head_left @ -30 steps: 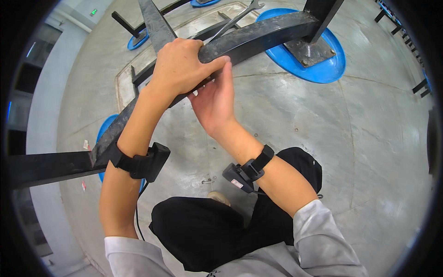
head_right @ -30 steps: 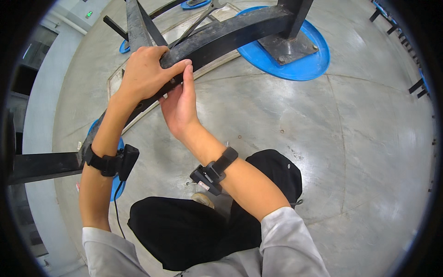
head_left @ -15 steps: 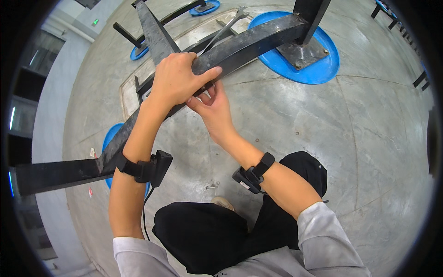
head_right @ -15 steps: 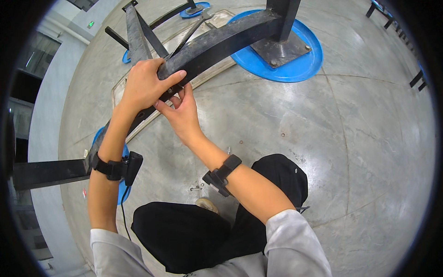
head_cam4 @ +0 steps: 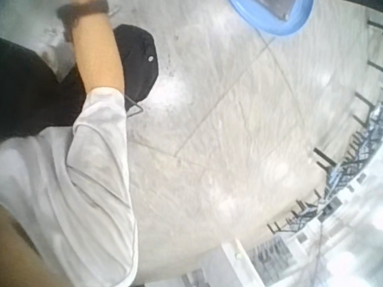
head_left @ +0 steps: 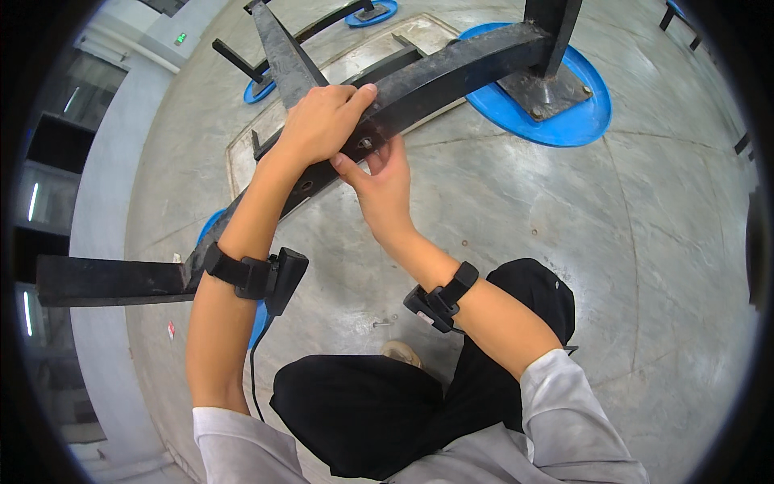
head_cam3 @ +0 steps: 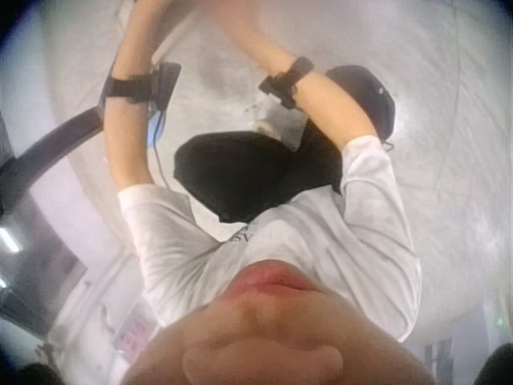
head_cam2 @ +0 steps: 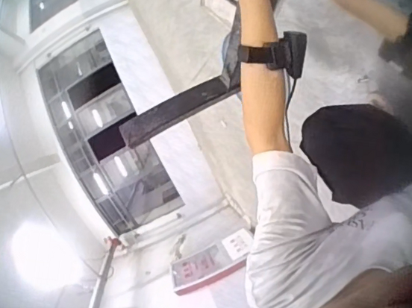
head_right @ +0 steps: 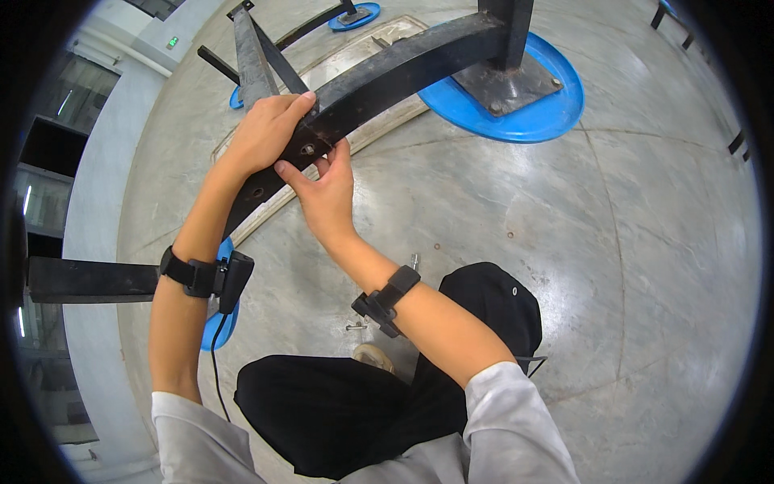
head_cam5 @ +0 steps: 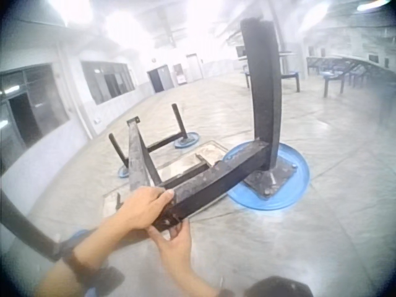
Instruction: The person uses a socket wrench and a combination wrench to loosen and remove bolts from a metal table frame, then walks to a tool kit on another table to retrieve and use a screwdriver on a different part of the frame.
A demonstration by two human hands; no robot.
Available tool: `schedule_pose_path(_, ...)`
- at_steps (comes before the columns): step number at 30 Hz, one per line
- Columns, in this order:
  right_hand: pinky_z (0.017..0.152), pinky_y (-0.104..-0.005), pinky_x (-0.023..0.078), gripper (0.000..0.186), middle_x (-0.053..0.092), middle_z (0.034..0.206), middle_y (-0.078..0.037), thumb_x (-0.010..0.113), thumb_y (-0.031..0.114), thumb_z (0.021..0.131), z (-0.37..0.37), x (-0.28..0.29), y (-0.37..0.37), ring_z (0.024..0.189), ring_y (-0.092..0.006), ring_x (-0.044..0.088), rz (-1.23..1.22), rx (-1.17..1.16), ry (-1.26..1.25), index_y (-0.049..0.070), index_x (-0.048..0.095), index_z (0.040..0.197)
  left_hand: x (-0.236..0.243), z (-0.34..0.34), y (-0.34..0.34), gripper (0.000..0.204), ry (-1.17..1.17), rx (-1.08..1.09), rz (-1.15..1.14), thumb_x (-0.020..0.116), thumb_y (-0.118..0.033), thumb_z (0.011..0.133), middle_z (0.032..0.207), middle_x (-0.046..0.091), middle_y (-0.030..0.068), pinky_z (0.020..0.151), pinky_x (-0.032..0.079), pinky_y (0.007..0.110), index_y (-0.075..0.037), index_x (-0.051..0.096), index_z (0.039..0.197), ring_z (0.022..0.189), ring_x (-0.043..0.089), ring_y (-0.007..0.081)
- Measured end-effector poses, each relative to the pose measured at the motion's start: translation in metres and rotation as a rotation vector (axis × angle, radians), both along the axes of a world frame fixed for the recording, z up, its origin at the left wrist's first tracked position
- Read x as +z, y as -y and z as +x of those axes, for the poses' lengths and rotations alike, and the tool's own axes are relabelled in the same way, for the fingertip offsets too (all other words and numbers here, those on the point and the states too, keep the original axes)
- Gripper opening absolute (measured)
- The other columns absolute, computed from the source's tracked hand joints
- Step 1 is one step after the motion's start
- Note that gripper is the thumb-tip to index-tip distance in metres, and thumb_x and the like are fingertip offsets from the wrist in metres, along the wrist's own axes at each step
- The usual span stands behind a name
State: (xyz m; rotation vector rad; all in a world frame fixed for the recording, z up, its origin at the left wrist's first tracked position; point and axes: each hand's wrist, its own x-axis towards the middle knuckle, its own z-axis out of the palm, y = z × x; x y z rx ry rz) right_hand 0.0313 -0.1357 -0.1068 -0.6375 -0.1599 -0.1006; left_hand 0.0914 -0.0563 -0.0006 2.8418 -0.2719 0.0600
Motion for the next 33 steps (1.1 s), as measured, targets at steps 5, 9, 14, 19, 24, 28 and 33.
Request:
schedule_pose_path(5,0.098,-0.0307,0.047,0.065,0.053,0.124,-0.013,0.078,0.0,0.078,0.001,-0.001,0.001,0.114,-0.0191,0.055,-0.04,-0.007,0.014,-0.001,0.039,0.13,-0.002,0.013,-0.01,0.046,-0.039,-0.093,-0.072,0.041,-0.038,0.1,0.094,0.067,0.0231,0.08,0.048,0.041,0.001,0.066,0.095,0.089,0.063,0.0374)
schedule_pose_path(9,0.098,-0.0313,0.047,0.067,0.053,0.125,-0.014,0.078,0.0,0.078,0.002,-0.002,0.0,0.114,-0.0197,0.054,-0.006,0.003,0.008,-0.002,0.038,0.131,0.008,0.017,-0.013,0.038,-0.314,0.085,-0.381,0.044,-0.028,0.099,0.088,0.067,0.0124,0.08,0.048,0.034,0.005,0.065,0.099,0.083,0.062,0.0212)
schedule_pose_path(14,0.098,-0.0317,0.047,0.066,0.053,0.124,-0.013,0.078,0.001,0.078,0.001,-0.003,-0.001,0.114,-0.0203,0.054,-0.057,-0.04,0.015,-0.002,0.038,0.132,0.017,0.025,-0.013,0.032,-0.475,-0.038,-0.512,0.05,-0.026,0.099,0.092,0.063,0.0034,0.081,0.047,0.029,0.002,0.065,0.1,0.084,0.055,0.0125)
schedule_pose_path(19,0.099,-0.0318,0.046,0.065,0.054,0.124,-0.014,0.078,0.003,0.079,0.001,-0.003,0.0,0.113,-0.0203,0.055,-0.062,-0.058,0.042,-0.001,0.039,0.131,0.008,0.03,-0.011,0.031,-0.276,-0.161,-0.517,0.049,-0.028,0.101,0.086,0.062,0.0069,0.077,0.046,0.034,0.001,0.06,0.096,0.081,0.055,0.0162)
schedule_pose_path(24,0.098,-0.032,0.046,0.064,0.055,0.123,-0.014,0.078,0.004,0.08,0.0,-0.004,0.001,0.112,-0.0199,0.056,-0.091,-0.042,0.029,-0.001,0.039,0.13,0.001,0.026,-0.004,0.03,0.07,-0.287,-0.181,0.05,-0.027,0.1,0.078,0.06,0.0231,0.071,0.046,0.043,0.002,0.056,0.092,0.074,0.057,0.0395)
schedule_pose_path(28,0.097,-0.032,0.047,0.064,0.056,0.122,-0.013,0.078,0.004,0.08,0.001,-0.004,0.0,0.112,-0.0196,0.056,-0.057,-0.058,0.052,-0.001,0.04,0.13,0.004,0.022,0.003,0.027,0.365,-0.318,0.055,0.055,-0.026,0.097,0.073,0.061,0.0217,0.065,0.046,0.047,-0.001,0.058,0.088,0.075,0.058,0.0435)
schedule_pose_path(33,0.096,-0.0315,0.047,0.061,0.057,0.122,-0.013,0.078,0.003,0.08,0.001,-0.005,-0.001,0.111,-0.0191,0.057,-0.058,-0.087,0.052,-0.002,0.042,0.128,0.036,-0.002,0.007,0.026,0.512,-0.199,0.039,0.057,-0.023,0.097,0.07,0.058,0.0208,0.06,0.044,0.044,0.0,0.06,0.086,0.068,0.056,0.0413)
